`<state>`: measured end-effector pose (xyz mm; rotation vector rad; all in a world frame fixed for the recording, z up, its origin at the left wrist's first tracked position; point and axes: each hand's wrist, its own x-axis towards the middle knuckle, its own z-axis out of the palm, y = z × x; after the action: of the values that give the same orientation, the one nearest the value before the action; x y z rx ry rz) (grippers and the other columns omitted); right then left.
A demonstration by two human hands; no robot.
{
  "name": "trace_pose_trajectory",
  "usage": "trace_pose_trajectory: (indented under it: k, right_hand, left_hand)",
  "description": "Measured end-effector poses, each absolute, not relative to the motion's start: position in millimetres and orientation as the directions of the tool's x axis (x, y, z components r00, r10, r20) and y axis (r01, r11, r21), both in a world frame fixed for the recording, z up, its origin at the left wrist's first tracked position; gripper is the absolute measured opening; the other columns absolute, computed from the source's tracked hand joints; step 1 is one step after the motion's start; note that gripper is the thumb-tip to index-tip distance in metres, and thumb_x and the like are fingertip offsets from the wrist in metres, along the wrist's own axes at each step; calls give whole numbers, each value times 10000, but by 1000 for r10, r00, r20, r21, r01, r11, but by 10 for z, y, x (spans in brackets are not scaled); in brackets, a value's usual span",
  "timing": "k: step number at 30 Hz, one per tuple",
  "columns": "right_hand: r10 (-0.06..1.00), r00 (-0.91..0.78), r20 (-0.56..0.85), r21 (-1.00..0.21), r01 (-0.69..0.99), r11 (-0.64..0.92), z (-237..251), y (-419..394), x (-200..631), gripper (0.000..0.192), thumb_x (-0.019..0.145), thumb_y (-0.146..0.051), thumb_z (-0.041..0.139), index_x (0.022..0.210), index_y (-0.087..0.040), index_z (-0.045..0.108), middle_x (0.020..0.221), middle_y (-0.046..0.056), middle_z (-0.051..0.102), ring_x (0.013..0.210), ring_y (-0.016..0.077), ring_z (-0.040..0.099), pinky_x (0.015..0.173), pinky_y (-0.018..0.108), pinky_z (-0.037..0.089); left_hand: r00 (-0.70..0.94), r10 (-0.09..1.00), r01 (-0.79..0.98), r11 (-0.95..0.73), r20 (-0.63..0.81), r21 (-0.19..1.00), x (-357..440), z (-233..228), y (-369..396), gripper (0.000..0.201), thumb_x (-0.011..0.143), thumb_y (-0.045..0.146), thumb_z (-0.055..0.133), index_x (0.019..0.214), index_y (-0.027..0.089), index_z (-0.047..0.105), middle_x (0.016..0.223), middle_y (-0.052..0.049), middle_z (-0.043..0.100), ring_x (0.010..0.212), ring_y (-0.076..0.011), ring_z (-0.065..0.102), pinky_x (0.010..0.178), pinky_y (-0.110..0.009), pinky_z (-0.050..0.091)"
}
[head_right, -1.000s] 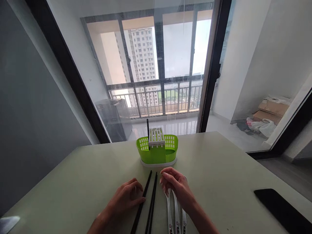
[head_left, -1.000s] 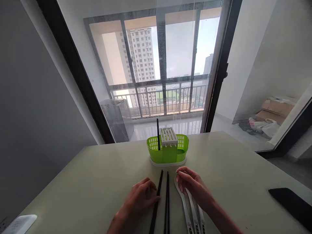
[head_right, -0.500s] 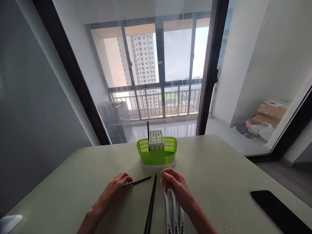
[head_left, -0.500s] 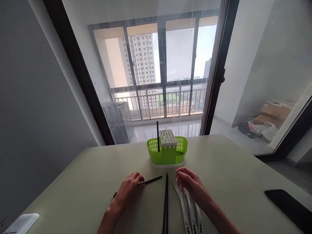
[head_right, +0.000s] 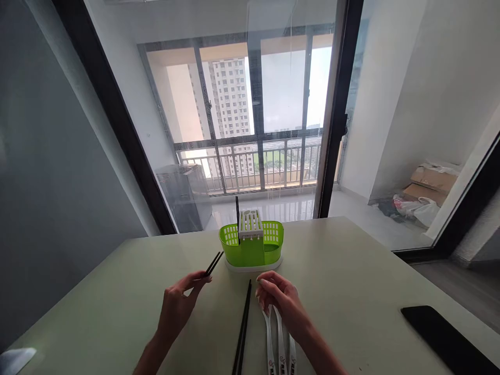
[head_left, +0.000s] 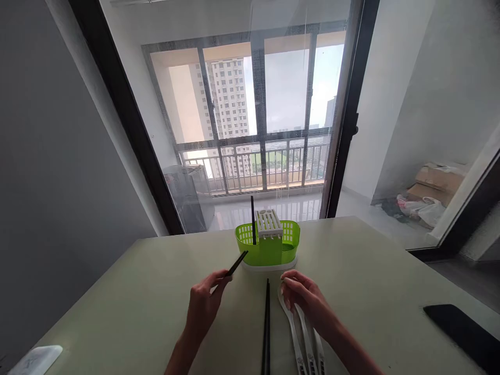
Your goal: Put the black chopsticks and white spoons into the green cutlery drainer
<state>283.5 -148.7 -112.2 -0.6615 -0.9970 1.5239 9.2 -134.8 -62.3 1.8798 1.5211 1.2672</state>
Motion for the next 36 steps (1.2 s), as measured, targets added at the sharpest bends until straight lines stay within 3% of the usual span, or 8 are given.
trace_pose_trajectory:
  k: [2, 4, 8, 12, 18, 25, 29, 36]
  right_hand:
    - [973, -204, 112, -888, -460, 5, -1098, -1506, 2817, 334, 874, -515, 746, 946, -197, 673, 746, -3, 678, 539, 103, 548, 488, 224, 432]
    - [969, -213, 127, -914, -405, 31, -1064, -1532, 2797, 349, 876, -541, 732, 939, -202, 678, 774, 4, 686, 553, 108, 560, 499, 229, 453]
    - [945, -258, 199, -960, -246, 135, -1048, -1581, 2751, 376, 899, -579, 685, 980, -212, 697, 878, 26, 688, 631, 127, 593, 519, 232, 485]
    - [920, -330, 213, -977, -47, 209, -1151, -1601, 2697, 393, 961, -560, 610, 1159, -232, 698, 973, 49, 718, 679, 133, 619, 566, 235, 505]
    - [894, -395, 213, -960, 87, 267, -1276, -1595, 2603, 469, 1008, -584, 497, 1203, -205, 694, 786, 34, 738, 499, 118, 597, 499, 240, 478]
    - [953, -261, 154, -987, 5, 161, -1271, -1553, 2617, 550, 949, -678, 528, 1097, -189, 732, 718, 22, 697, 429, 114, 543, 361, 223, 410]
    - [966, -203, 161, -987, -48, 155, -1249, -1531, 2647, 549, 909, -690, 585, 1062, -189, 752, 659, -8, 631, 435, 113, 532, 395, 235, 459]
    - [967, -199, 160, -987, -19, 159, -1254, -1531, 2659, 557, 913, -676, 591, 1072, -170, 762, 518, -43, 541, 401, 103, 467, 391, 224, 391]
  left_hand:
    - [-134, 941, 256, -268, 309, 929, 214, -567, -1393, 275, 853, 469, 746, 976, 223, 734, 939, -76, 822, 920, -284, 781, 908, -378, 583]
    - [-170, 968, -31, -191, 183, 981, 345, -558, -1441, 380, 828, 522, 769, 983, 179, 714, 996, -111, 815, 929, -287, 783, 934, -415, 599]
    - [-158, 987, -396, -40, -25, 917, 536, -689, -1488, 443, 750, 473, 868, 975, 135, 692, 1082, -140, 799, 972, -273, 780, 993, -422, 599]
    - [-158, 964, -601, 77, -213, 795, 577, -853, -1443, 266, 804, 291, 857, 958, 143, 699, 1130, -115, 793, 1033, -250, 770, 1031, -379, 594]
    - [-171, 946, -678, 90, -275, 729, 569, -941, -1400, 57, 913, 185, 735, 949, 154, 704, 1160, -104, 788, 1084, -235, 756, 1058, -356, 576]
    - [-210, 955, -599, 44, -210, 800, 599, -1002, -1408, 76, 906, 185, 746, 887, 139, 689, 1042, -142, 813, 1035, -245, 773, 1104, -411, 531]
    - [-211, 943, -581, 91, -257, 809, 573, -1017, -1389, 92, 935, 163, 707, 986, 106, 757, 1047, -138, 814, 1020, -233, 777, 1130, -405, 503]
    - [-181, 948, -570, 116, -262, 814, 584, -972, -1408, 95, 919, 181, 731, 973, 127, 788, 1058, -119, 815, 1074, -242, 760, 1136, -396, 497]
